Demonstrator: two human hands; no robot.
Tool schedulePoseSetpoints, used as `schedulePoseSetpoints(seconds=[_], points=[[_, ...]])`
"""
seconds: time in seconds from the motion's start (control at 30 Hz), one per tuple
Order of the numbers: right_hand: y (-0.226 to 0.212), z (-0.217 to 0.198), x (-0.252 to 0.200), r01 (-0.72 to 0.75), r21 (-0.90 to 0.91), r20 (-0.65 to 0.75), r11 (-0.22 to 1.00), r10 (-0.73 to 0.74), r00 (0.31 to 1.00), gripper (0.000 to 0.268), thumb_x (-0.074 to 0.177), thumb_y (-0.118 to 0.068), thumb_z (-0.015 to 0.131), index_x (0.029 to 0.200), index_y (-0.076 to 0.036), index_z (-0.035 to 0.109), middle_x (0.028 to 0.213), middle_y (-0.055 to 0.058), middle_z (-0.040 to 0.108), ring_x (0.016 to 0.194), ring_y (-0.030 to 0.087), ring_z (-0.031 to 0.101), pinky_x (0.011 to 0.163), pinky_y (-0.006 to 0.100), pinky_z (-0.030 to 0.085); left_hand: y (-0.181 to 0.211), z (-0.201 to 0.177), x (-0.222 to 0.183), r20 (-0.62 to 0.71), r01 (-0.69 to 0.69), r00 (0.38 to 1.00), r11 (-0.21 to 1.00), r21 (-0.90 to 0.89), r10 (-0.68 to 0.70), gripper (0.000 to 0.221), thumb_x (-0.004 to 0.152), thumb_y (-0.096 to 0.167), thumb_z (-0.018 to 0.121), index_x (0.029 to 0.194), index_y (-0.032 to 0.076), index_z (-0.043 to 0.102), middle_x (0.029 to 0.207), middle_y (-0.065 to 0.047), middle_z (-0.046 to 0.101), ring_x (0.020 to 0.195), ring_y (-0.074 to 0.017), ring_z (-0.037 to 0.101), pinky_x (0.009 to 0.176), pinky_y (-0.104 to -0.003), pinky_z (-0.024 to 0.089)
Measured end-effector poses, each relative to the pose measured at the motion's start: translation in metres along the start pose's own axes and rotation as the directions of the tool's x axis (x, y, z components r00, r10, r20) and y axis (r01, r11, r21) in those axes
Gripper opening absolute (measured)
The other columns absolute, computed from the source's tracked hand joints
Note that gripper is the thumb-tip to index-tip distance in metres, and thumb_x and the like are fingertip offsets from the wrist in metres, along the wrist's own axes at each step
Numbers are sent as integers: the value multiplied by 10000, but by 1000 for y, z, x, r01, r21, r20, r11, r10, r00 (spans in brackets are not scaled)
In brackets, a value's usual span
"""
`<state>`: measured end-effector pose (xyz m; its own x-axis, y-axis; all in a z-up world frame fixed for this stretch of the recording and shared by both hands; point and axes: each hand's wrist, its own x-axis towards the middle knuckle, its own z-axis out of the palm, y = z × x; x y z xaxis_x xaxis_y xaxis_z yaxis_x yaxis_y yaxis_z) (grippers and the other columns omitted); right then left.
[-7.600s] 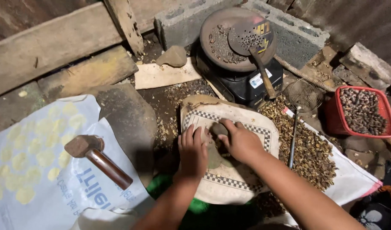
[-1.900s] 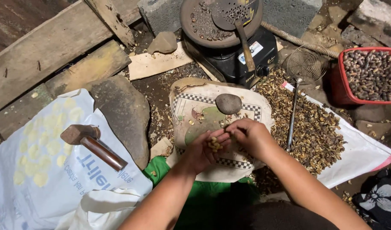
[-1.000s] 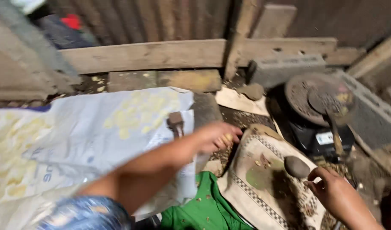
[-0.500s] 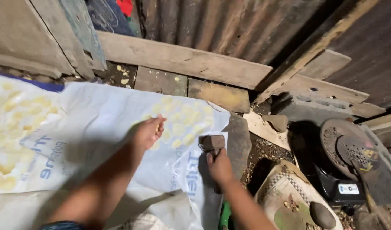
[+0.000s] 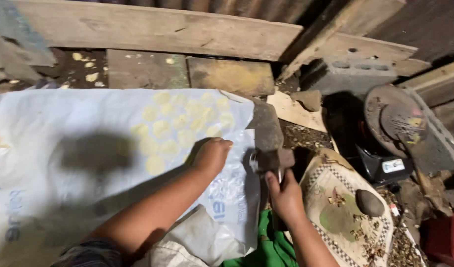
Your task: Cracking nuts with a stone on a board, flattening them with a hammer on a plastic sheet, and roasting them in a pan over a burner.
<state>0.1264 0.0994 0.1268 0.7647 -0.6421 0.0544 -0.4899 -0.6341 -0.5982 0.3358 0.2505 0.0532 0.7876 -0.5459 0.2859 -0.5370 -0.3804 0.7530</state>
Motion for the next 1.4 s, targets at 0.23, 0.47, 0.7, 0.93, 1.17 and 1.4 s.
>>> schedulePoseSetpoints(seconds=[0.23, 0.47, 0.7, 0.93, 1.17, 1.4], points=[[-37, -20, 33, 117, 383, -258, 916, -16, 966, 246, 1021, -241, 598, 1124, -18, 591, 737, 107, 653, 600, 187, 620, 553, 335, 501, -10, 39, 14, 199, -153, 972, 977, 146, 123, 82, 864, 137, 661, 827, 81, 709, 857, -167, 678, 830, -379, 666, 735, -495, 530], [-18, 62, 56, -33, -25, 137, 999, 36, 990, 627, 886, -362, 689, 1344, 24, 503, 871, 339, 693, 829, 563, 659, 716, 584, 526, -14, -76, -13, -81, -159, 979, 949, 271, 187, 141, 861, 152, 680, 977, 94, 737, 980, -112, 683, 991, -327, 630, 875, -436, 507], [-62, 18, 69, -23, 43, 85, 999, 20, 996, 586, 919, -391, 655, 1341, -9, 515, 873, 303, 721, 838, 500, 709, 696, 533, 572, -12, -102, -23, -155, -118, 972, 935, 335, 178, 203, 858, 102, 729, 1056, 136, 761, 1033, -33, 696, 1061, -273, 618, 957, -440, 482], [-18, 46, 93, 64, -67, 141, 996, -54, 989, 595, 937, -403, 688, 1304, 39, 532, 939, 351, 707, 912, 525, 690, 757, 538, 567, -25, -100, -28, -161, -67, 981, 965, 254, 110, 181, 879, 118, 717, 1055, 139, 756, 1018, -58, 698, 1043, -293, 627, 999, -435, 456], [-5, 75, 60, 73, -86, 14, 994, -72, 997, 652, 926, -364, 697, 1361, 74, 488, 902, 368, 690, 832, 542, 675, 697, 552, 545, 3, -94, -17, -73, -230, 950, 836, 499, 305, 138, 845, 138, 699, 976, 138, 743, 983, -33, 706, 1045, -259, 640, 1110, -554, 364], [-78, -38, 58, -192, 212, 104, 958, 173, 979, 464, 942, -337, 633, 1265, -6, 592, 650, 155, 679, 496, 220, 634, 508, 404, 514, 28, 12, 6, 85, -149, 986, 987, 55, 144, 266, 897, 166, 636, 1131, 42, 634, 950, -100, 688, 1025, -335, 619, 977, -469, 432]])
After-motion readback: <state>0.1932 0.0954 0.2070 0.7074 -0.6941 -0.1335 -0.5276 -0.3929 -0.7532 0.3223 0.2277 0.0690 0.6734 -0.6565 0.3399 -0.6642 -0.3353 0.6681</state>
